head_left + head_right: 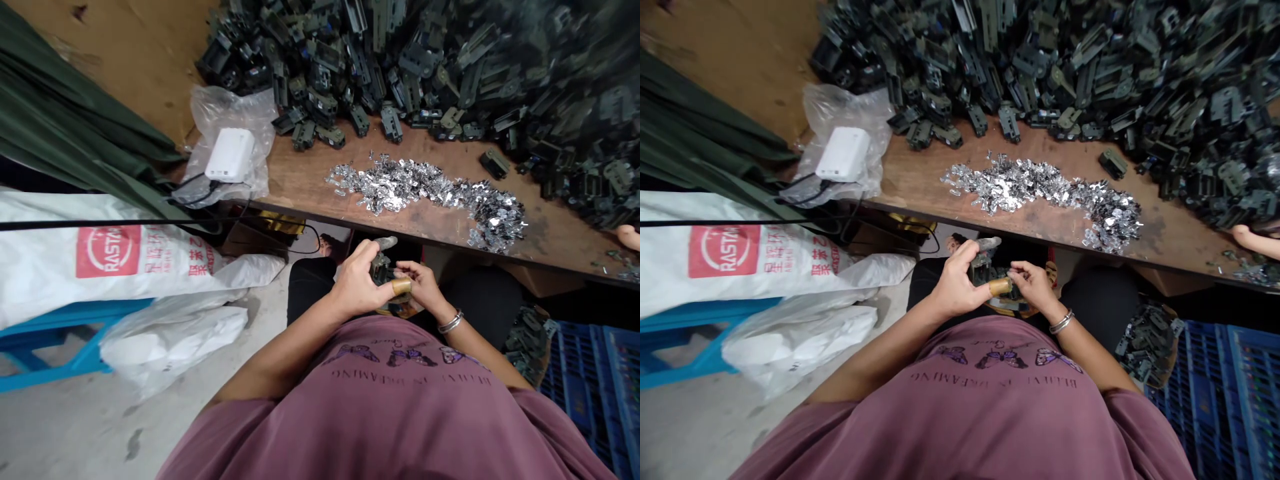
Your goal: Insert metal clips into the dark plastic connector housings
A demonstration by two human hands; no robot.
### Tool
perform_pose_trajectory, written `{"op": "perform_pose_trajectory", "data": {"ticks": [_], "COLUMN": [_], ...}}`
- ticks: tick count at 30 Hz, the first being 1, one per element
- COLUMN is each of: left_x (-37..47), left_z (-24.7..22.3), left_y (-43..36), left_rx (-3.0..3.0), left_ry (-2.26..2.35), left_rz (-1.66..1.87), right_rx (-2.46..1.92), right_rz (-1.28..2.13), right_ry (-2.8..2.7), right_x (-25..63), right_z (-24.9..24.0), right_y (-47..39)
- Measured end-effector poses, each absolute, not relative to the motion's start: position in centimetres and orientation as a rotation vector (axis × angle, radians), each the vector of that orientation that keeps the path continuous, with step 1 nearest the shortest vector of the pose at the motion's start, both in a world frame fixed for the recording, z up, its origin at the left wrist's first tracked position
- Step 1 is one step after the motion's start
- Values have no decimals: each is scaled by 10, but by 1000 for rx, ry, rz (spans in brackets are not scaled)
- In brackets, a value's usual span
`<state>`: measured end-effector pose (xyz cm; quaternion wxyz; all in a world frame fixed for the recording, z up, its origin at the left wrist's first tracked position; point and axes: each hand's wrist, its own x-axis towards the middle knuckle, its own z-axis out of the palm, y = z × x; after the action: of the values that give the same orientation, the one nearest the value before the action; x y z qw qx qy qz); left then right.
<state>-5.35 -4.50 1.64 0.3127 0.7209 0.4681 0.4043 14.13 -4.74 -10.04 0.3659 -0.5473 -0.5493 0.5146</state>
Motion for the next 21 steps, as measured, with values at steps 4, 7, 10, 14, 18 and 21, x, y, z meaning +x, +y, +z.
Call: {"op": "perform_pose_trajectory", "data": {"ticks": [4, 7, 10, 14, 18, 21], "left_x": [-52, -51, -53, -55, -56, -58], "left_z": [16, 14, 13, 12, 11, 10], "left_y": [-47, -47, -47, -47, -50, -53], "left_rx": [2019, 2105, 2122, 2088, 2050, 2047], "left_ry": [1163, 1183, 1230, 1288, 1337, 1352], "left_rz": [1228, 1331, 1394, 1350, 1299, 1245], "right_rx": [-1470, -1541, -1579, -1580, -1588, -1607], "right_rz": [1325, 1315, 1313, 1313, 1310, 1297], "right_ry": [-1592, -1652, -1670, -1721, -1812, -1891], "right_x": [150, 156, 157, 156, 158, 159], "right_z": [-125, -136, -143, -144, -137, -134], "right_y": [-42, -37, -34, -33, -33, -32]}}
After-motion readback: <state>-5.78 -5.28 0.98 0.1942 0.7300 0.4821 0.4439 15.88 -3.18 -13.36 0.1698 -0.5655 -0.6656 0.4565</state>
